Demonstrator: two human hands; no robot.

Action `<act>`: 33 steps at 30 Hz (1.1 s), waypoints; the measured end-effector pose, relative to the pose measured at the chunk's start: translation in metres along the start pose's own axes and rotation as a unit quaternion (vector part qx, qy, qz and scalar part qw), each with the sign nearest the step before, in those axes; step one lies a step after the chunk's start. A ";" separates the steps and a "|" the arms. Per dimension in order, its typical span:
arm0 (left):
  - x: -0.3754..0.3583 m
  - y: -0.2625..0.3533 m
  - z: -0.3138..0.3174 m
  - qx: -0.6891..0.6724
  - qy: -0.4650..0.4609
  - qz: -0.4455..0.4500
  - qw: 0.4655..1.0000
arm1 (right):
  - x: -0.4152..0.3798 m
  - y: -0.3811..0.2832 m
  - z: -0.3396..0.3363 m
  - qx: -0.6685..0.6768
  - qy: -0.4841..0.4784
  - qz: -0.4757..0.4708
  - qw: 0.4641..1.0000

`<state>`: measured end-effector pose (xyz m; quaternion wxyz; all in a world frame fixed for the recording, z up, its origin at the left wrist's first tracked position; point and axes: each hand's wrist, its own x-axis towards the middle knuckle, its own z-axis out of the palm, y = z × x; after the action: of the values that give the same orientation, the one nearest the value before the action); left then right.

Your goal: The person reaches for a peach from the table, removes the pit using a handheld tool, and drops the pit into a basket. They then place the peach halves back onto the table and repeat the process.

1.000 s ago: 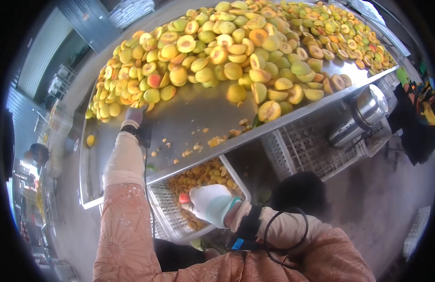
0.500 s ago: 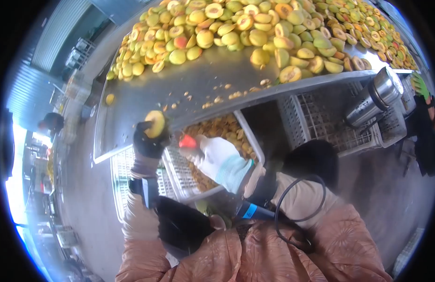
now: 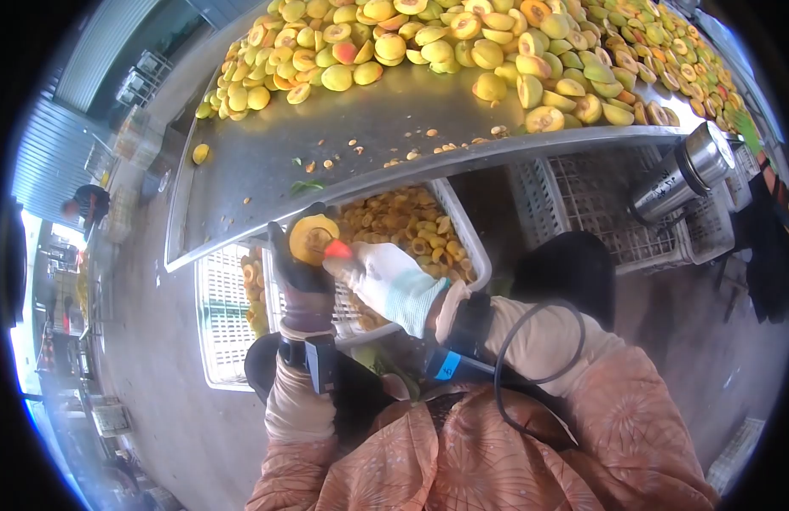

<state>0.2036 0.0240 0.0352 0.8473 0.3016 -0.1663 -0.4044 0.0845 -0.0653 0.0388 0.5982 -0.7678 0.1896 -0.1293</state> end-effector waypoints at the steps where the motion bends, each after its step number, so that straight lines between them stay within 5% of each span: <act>1: -0.002 -0.005 0.006 0.111 0.031 0.049 0.992 | -0.001 -0.003 0.001 0.011 0.006 0.016 1.000; 2: -0.002 -0.008 0.011 0.219 0.061 0.097 0.969 | -0.001 -0.004 0.003 0.022 0.012 0.031 0.999; 5: 0.007 -0.016 0.000 0.110 0.177 0.064 0.976 | 0.004 0.004 0.011 -0.013 -0.001 0.044 0.999; 20: 0.011 -0.018 -0.018 0.146 0.258 0.132 0.946 | 0.006 0.011 0.030 -0.003 -0.008 0.017 1.000; 23: 0.002 -0.019 -0.002 0.258 0.226 0.197 0.918 | 0.005 0.008 0.030 -0.001 0.006 0.016 1.000; 33: 0.000 -0.021 -0.029 0.157 0.126 0.126 0.971 | 0.011 0.008 0.029 0.118 -0.081 0.041 0.989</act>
<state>0.2061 0.0242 -0.0004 0.8474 0.4560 -0.1563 -0.2224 0.1061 -0.0465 0.0230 0.7026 -0.6915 0.1555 -0.0631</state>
